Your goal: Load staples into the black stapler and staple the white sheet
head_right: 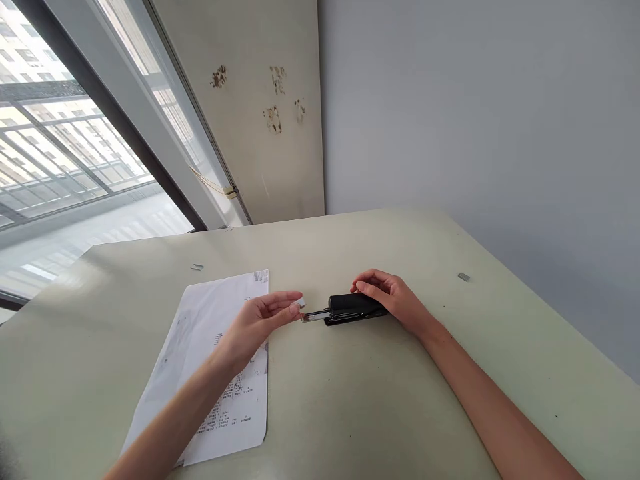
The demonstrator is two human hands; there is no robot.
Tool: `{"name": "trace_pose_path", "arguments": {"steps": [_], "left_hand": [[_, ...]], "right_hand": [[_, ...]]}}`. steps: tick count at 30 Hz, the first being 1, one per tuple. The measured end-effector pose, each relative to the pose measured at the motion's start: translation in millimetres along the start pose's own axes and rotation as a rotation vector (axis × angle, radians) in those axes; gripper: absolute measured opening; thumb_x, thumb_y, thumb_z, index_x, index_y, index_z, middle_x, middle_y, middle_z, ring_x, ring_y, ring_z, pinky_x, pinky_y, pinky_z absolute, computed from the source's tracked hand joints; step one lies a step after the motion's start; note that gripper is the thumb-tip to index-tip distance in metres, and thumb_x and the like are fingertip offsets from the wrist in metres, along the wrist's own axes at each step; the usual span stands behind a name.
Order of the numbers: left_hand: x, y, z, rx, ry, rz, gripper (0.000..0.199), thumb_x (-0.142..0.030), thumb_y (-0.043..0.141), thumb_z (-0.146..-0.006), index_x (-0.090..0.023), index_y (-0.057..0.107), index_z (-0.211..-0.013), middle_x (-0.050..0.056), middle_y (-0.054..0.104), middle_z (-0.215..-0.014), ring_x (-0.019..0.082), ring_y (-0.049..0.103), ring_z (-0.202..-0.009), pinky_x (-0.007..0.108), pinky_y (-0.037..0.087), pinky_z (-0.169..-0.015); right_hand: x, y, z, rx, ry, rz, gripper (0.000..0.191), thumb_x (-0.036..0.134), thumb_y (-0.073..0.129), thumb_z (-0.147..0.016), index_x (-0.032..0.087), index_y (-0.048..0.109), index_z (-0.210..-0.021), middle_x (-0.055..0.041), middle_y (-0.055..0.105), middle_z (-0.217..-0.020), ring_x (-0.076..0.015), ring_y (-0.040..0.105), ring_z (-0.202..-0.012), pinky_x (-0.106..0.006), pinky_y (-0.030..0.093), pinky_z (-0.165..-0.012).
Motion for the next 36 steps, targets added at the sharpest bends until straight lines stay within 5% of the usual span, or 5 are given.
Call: {"name": "trace_pose_path", "arguments": {"steps": [5,8,19,29,36], "left_hand": [[13,-9.0,-1,-0.131,-0.127,0.384,0.026,-0.028,0.088,-0.086,-0.016,0.083,-0.109,0.008,0.079,-0.121,0.019,0.076,-0.108,0.032,0.054,-0.116],[16,-8.9,0,-0.171,-0.151,0.546,0.015,-0.018,0.081,-0.092,-0.010,0.083,-0.105,0.008,0.079,-0.101,0.012,0.075,-0.089,0.030,0.057,-0.114],[12,-6.8,7,-0.258,-0.150,0.798,0.013,-0.008,0.068,-0.100,-0.005,0.079,-0.105,0.004,0.068,-0.082,0.004,0.066,-0.064,0.030,0.063,-0.105],[12,-4.5,11,-0.336,-0.181,0.847,0.020,0.000,0.066,-0.097,-0.008,0.078,-0.112,0.008,0.077,-0.098,0.004,0.070,-0.068,0.025,0.065,-0.097],[16,-1.9,15,-0.289,-0.185,0.777,0.020,-0.015,0.080,-0.092,-0.019,0.080,-0.112,0.007,0.076,-0.124,0.016,0.077,-0.102,0.044,0.059,-0.113]], "right_hand": [[1,1,1,0.003,0.000,-0.014,0.030,0.056,0.071,-0.095,0.027,0.075,-0.099,-0.0036,0.075,-0.107,-0.0234,0.066,-0.098,-0.032,0.052,-0.082],[2,1,2,-0.001,0.008,-0.016,0.030,0.056,0.072,-0.095,0.026,0.075,-0.098,-0.0037,0.074,-0.107,-0.0232,0.066,-0.097,-0.032,0.052,-0.081],[2,1,3,-0.014,0.025,-0.018,0.032,0.059,0.074,-0.092,0.027,0.076,-0.097,-0.0038,0.076,-0.106,-0.0241,0.066,-0.100,-0.033,0.052,-0.084],[5,2,3,-0.010,0.019,-0.014,0.030,0.057,0.073,-0.094,0.027,0.076,-0.098,-0.0032,0.075,-0.107,-0.0231,0.066,-0.100,-0.032,0.052,-0.083],[4,1,3,-0.004,0.015,0.002,0.033,0.058,0.072,-0.093,0.026,0.076,-0.098,-0.0050,0.076,-0.107,-0.0253,0.067,-0.099,-0.034,0.053,-0.082]]}}
Point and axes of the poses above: each hand's wrist, its own z-axis away from the middle knuckle, its own y-axis out of the palm, x = y × z, the point moved 8 cm from there along -z, towards the middle knuckle
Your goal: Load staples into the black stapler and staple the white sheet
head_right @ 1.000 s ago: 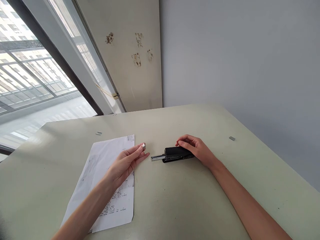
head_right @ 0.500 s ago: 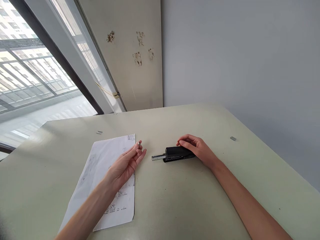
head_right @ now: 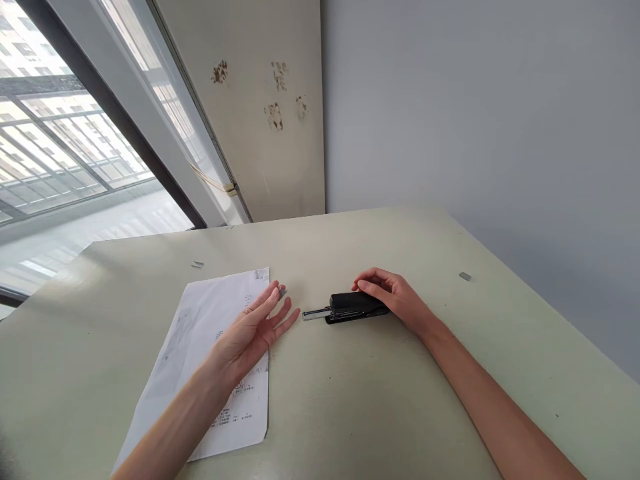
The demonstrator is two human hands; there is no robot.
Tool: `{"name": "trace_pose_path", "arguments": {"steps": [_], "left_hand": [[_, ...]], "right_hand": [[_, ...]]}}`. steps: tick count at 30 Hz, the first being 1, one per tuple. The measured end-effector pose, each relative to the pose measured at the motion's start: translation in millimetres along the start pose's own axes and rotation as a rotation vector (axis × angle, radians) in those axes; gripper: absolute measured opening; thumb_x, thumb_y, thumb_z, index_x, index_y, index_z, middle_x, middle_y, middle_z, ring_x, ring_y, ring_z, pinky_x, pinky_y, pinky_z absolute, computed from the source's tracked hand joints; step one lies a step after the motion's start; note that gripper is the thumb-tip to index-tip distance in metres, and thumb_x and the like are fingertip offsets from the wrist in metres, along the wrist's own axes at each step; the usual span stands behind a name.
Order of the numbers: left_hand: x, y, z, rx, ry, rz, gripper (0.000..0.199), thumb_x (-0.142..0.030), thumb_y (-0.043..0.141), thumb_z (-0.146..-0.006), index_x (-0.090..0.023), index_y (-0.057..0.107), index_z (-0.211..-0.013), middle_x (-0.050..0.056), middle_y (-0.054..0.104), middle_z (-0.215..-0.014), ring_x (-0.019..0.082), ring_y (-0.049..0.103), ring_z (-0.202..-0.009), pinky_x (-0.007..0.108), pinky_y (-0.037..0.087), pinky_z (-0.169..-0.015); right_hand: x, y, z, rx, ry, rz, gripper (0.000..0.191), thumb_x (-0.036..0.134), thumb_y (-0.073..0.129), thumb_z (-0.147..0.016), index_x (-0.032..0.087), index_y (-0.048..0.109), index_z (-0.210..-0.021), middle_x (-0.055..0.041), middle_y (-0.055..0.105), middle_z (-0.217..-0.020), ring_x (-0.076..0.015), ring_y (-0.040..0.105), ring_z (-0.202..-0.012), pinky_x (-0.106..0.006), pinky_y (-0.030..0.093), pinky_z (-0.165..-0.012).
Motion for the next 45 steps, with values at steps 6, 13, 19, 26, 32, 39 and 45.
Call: {"name": "trace_pose_path", "arguments": {"steps": [6,13,19,26,32,39,45], "left_hand": [[-3,-0.2,1,0.039,0.064,-0.110,0.018,-0.015,0.081,-0.092,-0.015,0.082,-0.110,0.009,0.079,-0.117,0.016,0.075,-0.111,0.029,0.054,-0.116],[-4,1.3,0,0.117,0.092,-0.110,0.013,-0.022,0.079,-0.095,-0.015,0.083,-0.105,0.007,0.080,-0.108,0.013,0.075,-0.098,0.032,0.055,-0.116],[1,3.1,0,0.160,0.075,-0.124,0.015,-0.023,0.081,-0.093,-0.014,0.083,-0.104,0.008,0.081,-0.106,0.017,0.076,-0.107,0.033,0.052,-0.118],[-1,5.2,1,0.177,0.171,-0.389,0.033,-0.037,0.085,-0.089,-0.018,0.082,-0.115,0.012,0.080,-0.124,0.025,0.076,-0.116,0.038,0.048,-0.119],[-12,14.7,10,0.182,0.325,-0.605,0.043,-0.045,0.085,-0.087,-0.022,0.079,-0.123,0.010,0.081,-0.119,0.031,0.076,-0.118,0.043,0.044,-0.120],[-13,15.5,11,0.148,0.343,-0.649,0.039,-0.044,0.083,-0.089,-0.023,0.080,-0.122,0.010,0.083,-0.115,0.031,0.075,-0.118,0.042,0.042,-0.119],[-3,23.3,15,0.192,0.218,-0.604,0.045,-0.048,0.082,-0.089,-0.022,0.078,-0.126,0.011,0.083,-0.113,0.032,0.074,-0.121,0.045,0.041,-0.120]], "right_hand": [[-1,-1,-1,0.001,-0.007,0.005,0.033,0.058,0.073,-0.093,0.026,0.076,-0.098,-0.0044,0.077,-0.106,-0.0245,0.068,-0.099,-0.033,0.053,-0.083],[-1,0,-1,-0.002,-0.009,0.007,0.033,0.058,0.072,-0.093,0.026,0.075,-0.098,-0.0041,0.077,-0.107,-0.0241,0.068,-0.099,-0.032,0.053,-0.083],[1,0,0,-0.005,-0.009,0.030,0.037,0.061,0.072,-0.092,0.026,0.075,-0.098,-0.0060,0.077,-0.108,-0.0263,0.068,-0.101,-0.034,0.055,-0.085],[2,0,1,-0.007,-0.009,0.029,0.034,0.060,0.071,-0.093,0.026,0.075,-0.098,-0.0058,0.076,-0.107,-0.0258,0.068,-0.099,-0.034,0.056,-0.082],[2,-1,0,-0.005,-0.005,0.026,0.033,0.059,0.071,-0.093,0.026,0.075,-0.098,-0.0046,0.076,-0.107,-0.0244,0.068,-0.096,-0.033,0.055,-0.080],[19,2,7,-0.115,-0.160,0.285,0.032,0.058,0.065,-0.097,0.028,0.073,-0.105,-0.0082,0.076,-0.114,-0.0306,0.067,-0.107,-0.042,0.057,-0.087],[71,48,45,-0.184,-0.732,0.638,0.031,0.035,0.076,-0.094,0.038,0.067,-0.124,-0.0072,0.070,-0.128,-0.0337,0.065,-0.119,-0.053,0.055,-0.099]]}}
Point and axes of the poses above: each hand's wrist, its own z-axis away from the middle knuckle, its own y-axis out of the palm, x = y × z, the point moved 8 cm from there along -z, towards the middle knuckle
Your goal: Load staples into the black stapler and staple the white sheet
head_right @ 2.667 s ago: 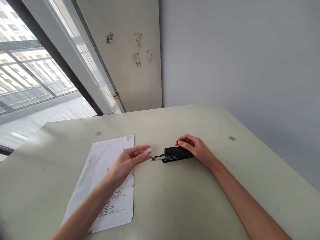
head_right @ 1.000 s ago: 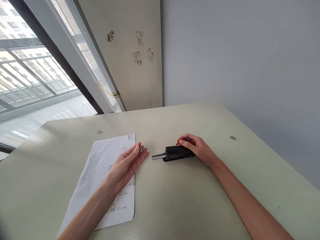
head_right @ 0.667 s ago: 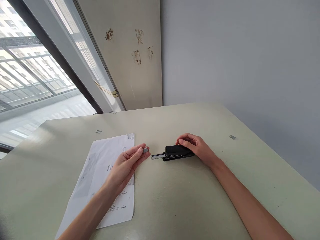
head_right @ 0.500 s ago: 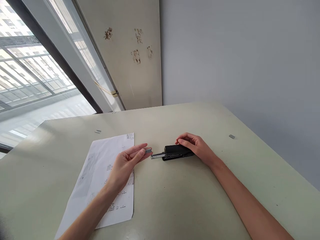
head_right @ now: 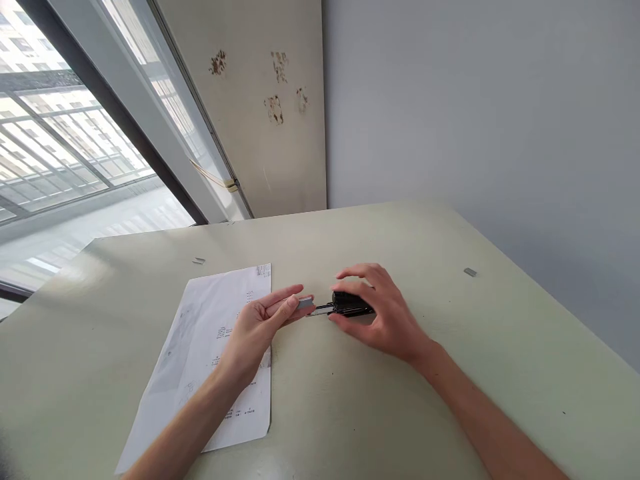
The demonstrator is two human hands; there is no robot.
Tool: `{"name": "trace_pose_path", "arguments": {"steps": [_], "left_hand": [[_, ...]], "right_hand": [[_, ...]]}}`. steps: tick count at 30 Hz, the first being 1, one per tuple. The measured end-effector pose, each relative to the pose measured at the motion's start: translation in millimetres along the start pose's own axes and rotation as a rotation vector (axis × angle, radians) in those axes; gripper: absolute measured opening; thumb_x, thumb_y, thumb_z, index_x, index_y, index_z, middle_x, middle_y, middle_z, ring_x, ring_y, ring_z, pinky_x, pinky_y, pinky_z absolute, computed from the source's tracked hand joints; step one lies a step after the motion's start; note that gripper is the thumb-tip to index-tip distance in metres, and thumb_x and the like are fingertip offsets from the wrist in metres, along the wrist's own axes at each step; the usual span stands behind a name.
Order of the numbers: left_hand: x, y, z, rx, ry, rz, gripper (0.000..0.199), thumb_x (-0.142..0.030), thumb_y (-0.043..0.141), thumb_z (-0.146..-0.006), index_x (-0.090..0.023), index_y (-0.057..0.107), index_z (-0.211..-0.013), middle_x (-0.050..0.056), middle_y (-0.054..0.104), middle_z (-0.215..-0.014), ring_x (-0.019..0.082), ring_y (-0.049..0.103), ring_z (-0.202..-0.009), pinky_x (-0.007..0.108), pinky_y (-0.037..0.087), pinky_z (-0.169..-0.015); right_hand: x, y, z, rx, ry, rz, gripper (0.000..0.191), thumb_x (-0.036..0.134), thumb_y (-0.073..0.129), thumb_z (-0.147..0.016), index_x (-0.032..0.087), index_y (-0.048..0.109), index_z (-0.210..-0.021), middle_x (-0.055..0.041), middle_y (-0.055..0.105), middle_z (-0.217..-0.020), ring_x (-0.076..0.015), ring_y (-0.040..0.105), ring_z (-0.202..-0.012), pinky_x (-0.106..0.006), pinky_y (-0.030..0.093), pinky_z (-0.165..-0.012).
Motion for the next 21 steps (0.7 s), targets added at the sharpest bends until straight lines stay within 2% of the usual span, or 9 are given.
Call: {"name": "trace_pose_path", "arguments": {"steps": [2,5,9,14,18,21], "left_hand": [[-1,4.1,2,0.033,-0.024,-0.003,0.048,-0.049,0.082,-0.089,-0.022,0.077,-0.127,0.011,0.082,-0.115,0.033,0.072,-0.124,0.045,0.040,-0.121],[1,9.5,6,0.082,-0.071,-0.027,0.050,-0.051,0.081,-0.090,-0.023,0.076,-0.131,0.010,0.082,-0.118,0.031,0.070,-0.128,0.045,0.036,-0.123],[7,15.8,9,0.137,-0.099,-0.066,0.050,-0.054,0.079,-0.090,-0.025,0.076,-0.130,0.009,0.082,-0.116,0.031,0.070,-0.128,0.045,0.038,-0.122],[5,18.4,9,0.159,-0.063,-0.090,0.048,-0.056,0.073,-0.094,-0.025,0.074,-0.131,0.009,0.082,-0.118,0.029,0.074,-0.120,0.043,0.041,-0.119],[-6,11.6,8,0.126,0.092,-0.251,0.042,-0.055,0.068,-0.097,-0.024,0.075,-0.125,0.009,0.081,-0.116,0.026,0.077,-0.105,0.036,0.056,-0.097],[-18,6.8,11,0.071,0.330,-0.562,0.028,-0.046,0.071,-0.097,-0.028,0.075,-0.118,0.005,0.079,-0.111,0.022,0.074,-0.098,0.027,0.055,-0.070]], "right_hand": [[18,4,1,-0.014,-0.108,0.049,0.037,0.028,0.076,-0.096,0.041,0.066,-0.129,-0.0068,0.068,-0.130,-0.0324,0.064,-0.120,-0.053,0.056,-0.099],[30,8,3,-0.049,-0.183,0.100,0.040,0.021,0.075,-0.098,0.043,0.066,-0.130,-0.0066,0.067,-0.131,-0.0303,0.064,-0.121,-0.052,0.057,-0.100],[31,9,5,-0.054,-0.205,0.129,0.036,0.020,0.076,-0.097,0.043,0.069,-0.124,-0.0057,0.067,-0.130,-0.0291,0.066,-0.117,-0.050,0.058,-0.097],[32,9,6,-0.060,-0.209,0.116,0.034,0.018,0.074,-0.099,0.041,0.071,-0.123,-0.0060,0.068,-0.127,-0.0274,0.068,-0.113,-0.047,0.059,-0.093],[29,7,5,-0.078,-0.174,0.081,0.029,0.020,0.073,-0.100,0.040,0.072,-0.121,-0.0067,0.069,-0.125,-0.0278,0.068,-0.110,-0.047,0.060,-0.090],[26,8,5,-0.072,-0.145,0.046,0.024,0.021,0.071,-0.101,0.037,0.073,-0.119,-0.0074,0.068,-0.126,-0.0274,0.068,-0.109,-0.047,0.060,-0.088]]}}
Point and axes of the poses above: each hand's wrist, its own z-axis away from the middle knuckle, its own y-axis out of the palm, x = y × z, the point moved 8 cm from there along -z, towards the middle knuckle
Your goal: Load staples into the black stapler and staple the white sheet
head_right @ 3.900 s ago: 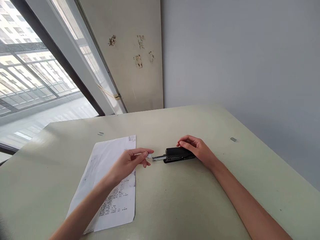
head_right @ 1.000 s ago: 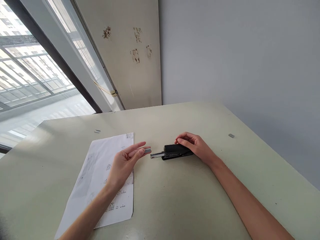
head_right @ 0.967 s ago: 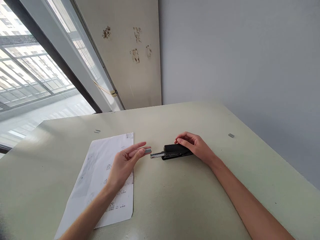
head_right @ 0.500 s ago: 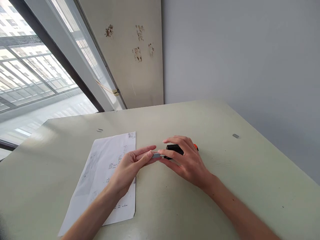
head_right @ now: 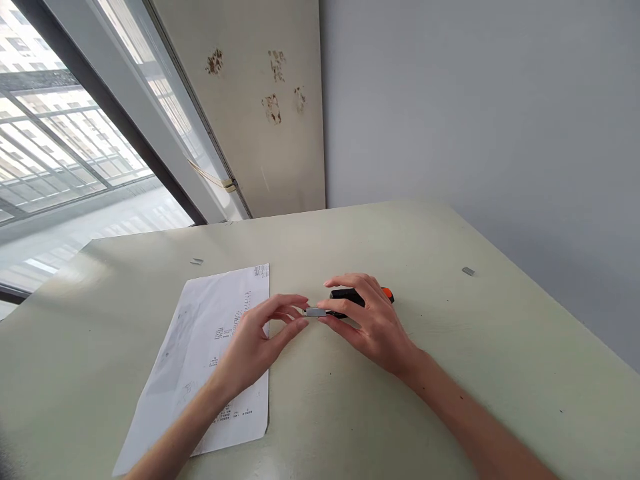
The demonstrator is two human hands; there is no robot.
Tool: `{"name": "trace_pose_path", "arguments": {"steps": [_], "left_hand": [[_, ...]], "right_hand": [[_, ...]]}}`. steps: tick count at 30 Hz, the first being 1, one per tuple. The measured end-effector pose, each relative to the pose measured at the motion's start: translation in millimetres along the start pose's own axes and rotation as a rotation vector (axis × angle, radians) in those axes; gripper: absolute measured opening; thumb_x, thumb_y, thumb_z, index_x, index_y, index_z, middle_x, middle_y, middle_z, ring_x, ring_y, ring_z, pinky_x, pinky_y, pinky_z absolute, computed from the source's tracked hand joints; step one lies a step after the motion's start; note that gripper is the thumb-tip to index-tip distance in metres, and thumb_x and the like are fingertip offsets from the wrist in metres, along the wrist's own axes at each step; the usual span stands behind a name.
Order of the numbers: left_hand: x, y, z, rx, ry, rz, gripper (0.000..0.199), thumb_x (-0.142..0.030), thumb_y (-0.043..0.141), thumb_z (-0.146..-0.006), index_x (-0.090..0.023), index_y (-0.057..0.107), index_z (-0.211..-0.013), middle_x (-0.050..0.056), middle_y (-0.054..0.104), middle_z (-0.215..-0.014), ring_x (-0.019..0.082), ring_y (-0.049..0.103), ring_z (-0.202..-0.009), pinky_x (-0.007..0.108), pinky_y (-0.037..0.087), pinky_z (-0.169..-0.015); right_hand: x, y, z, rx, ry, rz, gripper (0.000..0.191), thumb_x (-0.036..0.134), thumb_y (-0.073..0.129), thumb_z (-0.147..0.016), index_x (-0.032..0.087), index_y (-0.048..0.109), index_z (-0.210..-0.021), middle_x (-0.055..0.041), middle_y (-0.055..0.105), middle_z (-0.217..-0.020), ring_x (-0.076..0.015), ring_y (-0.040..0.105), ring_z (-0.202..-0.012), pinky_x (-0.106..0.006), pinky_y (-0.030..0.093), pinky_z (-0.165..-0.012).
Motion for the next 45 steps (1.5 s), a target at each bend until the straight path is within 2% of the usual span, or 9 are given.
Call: {"name": "trace_pose_path", "arguments": {"steps": [2,5,10,19,28,32,35,39,45], "left_hand": [[-8,-1.0,2,-0.024,0.165,-0.179,0.019,-0.040,0.069,-0.100,-0.029,0.075,-0.115,0.003,0.077,-0.110,0.019,0.072,-0.094,0.025,0.052,-0.065],[-17,-0.3,6,-0.079,0.352,-0.338,0.013,-0.033,0.064,-0.104,-0.027,0.073,-0.112,0.001,0.075,-0.105,0.016,0.071,-0.088,0.027,0.054,-0.072],[-23,0.6,9,-0.161,0.473,-0.450,0.012,-0.032,0.065,-0.104,-0.025,0.070,-0.113,0.000,0.075,-0.099,0.014,0.071,-0.086,0.027,0.055,-0.073],[-28,1.0,11,-0.188,0.561,-0.487,0.011,-0.029,0.065,-0.105,-0.025,0.071,-0.113,0.000,0.076,-0.098,0.013,0.071,-0.080,0.026,0.055,-0.070],[-28,1.0,11,-0.179,0.574,-0.473,0.012,-0.028,0.067,-0.104,-0.025,0.070,-0.114,0.000,0.076,-0.099,0.012,0.071,-0.079,0.025,0.056,-0.070],[-24,-0.9,9,-0.170,0.545,-0.462,0.013,-0.029,0.062,-0.106,-0.024,0.069,-0.115,0.002,0.076,-0.102,0.013,0.071,-0.082,0.024,0.056,-0.066],[-20,-3.1,5,-0.174,0.505,-0.523,0.014,-0.031,0.059,-0.108,-0.024,0.067,-0.116,0.004,0.076,-0.113,0.015,0.073,-0.088,0.026,0.057,-0.068],[-14,2.1,-2,-0.133,0.488,-0.676,0.014,-0.031,0.056,-0.109,-0.025,0.067,-0.114,0.004,0.077,-0.119,0.020,0.075,-0.100,0.033,0.060,-0.080],[-10,12.5,-8,-0.091,0.480,-0.786,0.015,-0.031,0.055,-0.109,-0.022,0.066,-0.110,0.004,0.078,-0.109,0.021,0.073,-0.091,0.037,0.059,-0.081]], "right_hand": [[-1,2,1,0.014,-0.001,-0.021,0.023,0.020,0.071,-0.101,0.035,0.072,-0.119,-0.0083,0.067,-0.127,-0.0267,0.067,-0.110,-0.047,0.060,-0.088],[-1,5,2,0.038,-0.003,-0.042,0.023,0.019,0.071,-0.101,0.033,0.071,-0.119,-0.0088,0.065,-0.129,-0.0260,0.067,-0.109,-0.046,0.059,-0.087],[-2,5,3,0.044,0.015,-0.055,0.023,0.019,0.071,-0.102,0.034,0.071,-0.119,-0.0078,0.065,-0.127,-0.0252,0.067,-0.108,-0.045,0.059,-0.086],[-3,7,2,0.044,0.021,-0.053,0.019,0.021,0.071,-0.102,0.033,0.072,-0.117,-0.0068,0.068,-0.124,-0.0251,0.068,-0.107,-0.045,0.057,-0.087],[-2,9,0,0.056,-0.003,-0.039,0.017,0.021,0.072,-0.101,0.031,0.070,-0.115,-0.0063,0.069,-0.119,-0.0243,0.067,-0.107,-0.044,0.055,-0.090],[-5,9,1,0.072,0.020,-0.007,0.024,0.026,0.074,-0.100,0.031,0.068,-0.122,-0.0086,0.068,-0.126,-0.0274,0.066,-0.112,-0.048,0.054,-0.095],[-13,1,1,-0.018,0.087,0.012,0.028,0.026,0.070,-0.101,0.030,0.064,-0.128,-0.0105,0.067,-0.128,-0.0284,0.067,-0.114,-0.049,0.056,-0.097],[-25,-11,1,-0.153,0.184,0.027,0.021,0.023,0.064,-0.103,0.029,0.064,-0.123,-0.0094,0.069,-0.121,-0.0282,0.068,-0.113,-0.048,0.057,-0.095],[-27,-8,-1,-0.149,0.192,0.026,0.016,0.021,0.060,-0.104,0.028,0.066,-0.117,-0.0088,0.070,-0.117,-0.0266,0.070,-0.107,-0.046,0.058,-0.093]]}}
Point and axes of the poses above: each hand's wrist, its own z-axis away from the middle knuckle, its own y-axis out of the palm, x = y × z, the point moved 8 cm from there along -z, towards the middle knuckle
